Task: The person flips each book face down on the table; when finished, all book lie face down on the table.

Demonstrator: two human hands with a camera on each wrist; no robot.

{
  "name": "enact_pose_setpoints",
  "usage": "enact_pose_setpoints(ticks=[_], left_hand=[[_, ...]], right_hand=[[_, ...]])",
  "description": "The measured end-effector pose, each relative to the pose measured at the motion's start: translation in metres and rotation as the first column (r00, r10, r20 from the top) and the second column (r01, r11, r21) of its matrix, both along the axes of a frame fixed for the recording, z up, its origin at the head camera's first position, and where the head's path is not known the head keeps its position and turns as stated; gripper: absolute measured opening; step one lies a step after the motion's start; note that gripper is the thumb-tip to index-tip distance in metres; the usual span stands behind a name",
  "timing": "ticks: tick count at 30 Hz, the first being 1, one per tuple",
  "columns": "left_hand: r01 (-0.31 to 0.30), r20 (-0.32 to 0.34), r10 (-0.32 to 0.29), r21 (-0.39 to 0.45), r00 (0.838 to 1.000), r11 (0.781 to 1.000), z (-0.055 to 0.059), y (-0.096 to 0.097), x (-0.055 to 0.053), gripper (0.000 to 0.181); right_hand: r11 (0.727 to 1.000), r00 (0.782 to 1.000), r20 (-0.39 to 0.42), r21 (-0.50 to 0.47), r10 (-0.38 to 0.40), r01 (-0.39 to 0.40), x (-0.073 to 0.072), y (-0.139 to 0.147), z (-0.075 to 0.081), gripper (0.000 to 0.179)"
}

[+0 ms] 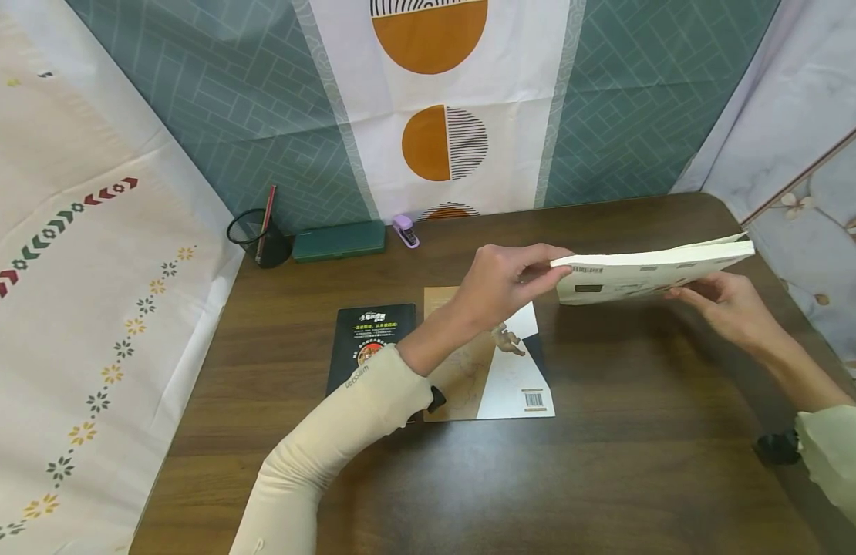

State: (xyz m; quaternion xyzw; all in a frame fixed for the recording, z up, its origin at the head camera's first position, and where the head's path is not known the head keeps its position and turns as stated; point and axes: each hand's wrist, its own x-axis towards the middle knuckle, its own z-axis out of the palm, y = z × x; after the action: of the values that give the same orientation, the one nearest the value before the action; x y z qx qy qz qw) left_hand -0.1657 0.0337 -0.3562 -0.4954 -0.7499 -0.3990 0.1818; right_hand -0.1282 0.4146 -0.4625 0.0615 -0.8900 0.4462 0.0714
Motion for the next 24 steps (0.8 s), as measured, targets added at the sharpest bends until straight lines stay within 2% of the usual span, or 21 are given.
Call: enact_pose_setpoints(ticks=[8,12,17,21,24], left_hand=[[-0.013,0.162,0.010,0.014,0.987,1.000,0.008,-0.003,0.006,0.018],[-0.033,0.166,0.033,0.002,0.986,0.999,0.008,-0.007,0.008,0.016],[-0.069,0.152,0.071,-0.019,0.986,0.997,0.005,-0.012,0.012,0.016],[-0.115,0.178,0.115,-0.011,0.977,0.993,-0.001,-0.017,0.017,0.017],[-0.150,0.227,0.146,0.001,0.963,0.989,-0.007,-0.021,0.022,0.018]], right_hand=[[0.997,0.996,0.033,0.004,-0.081,0.081,0.004,0.004,0.009,0.023],[0.992,0.994,0.051,-0.077,-0.094,0.097,0.004,0.005,0.016,0.020],[0.976,0.995,0.026,-0.190,-0.101,0.104,0.003,0.006,0.023,0.011],[0.974,0.989,0.024,-0.171,-0.149,0.151,0.003,0.007,0.032,0.014],[0.970,0.983,0.017,-0.160,-0.181,0.181,0.002,0.006,0.041,0.016]])
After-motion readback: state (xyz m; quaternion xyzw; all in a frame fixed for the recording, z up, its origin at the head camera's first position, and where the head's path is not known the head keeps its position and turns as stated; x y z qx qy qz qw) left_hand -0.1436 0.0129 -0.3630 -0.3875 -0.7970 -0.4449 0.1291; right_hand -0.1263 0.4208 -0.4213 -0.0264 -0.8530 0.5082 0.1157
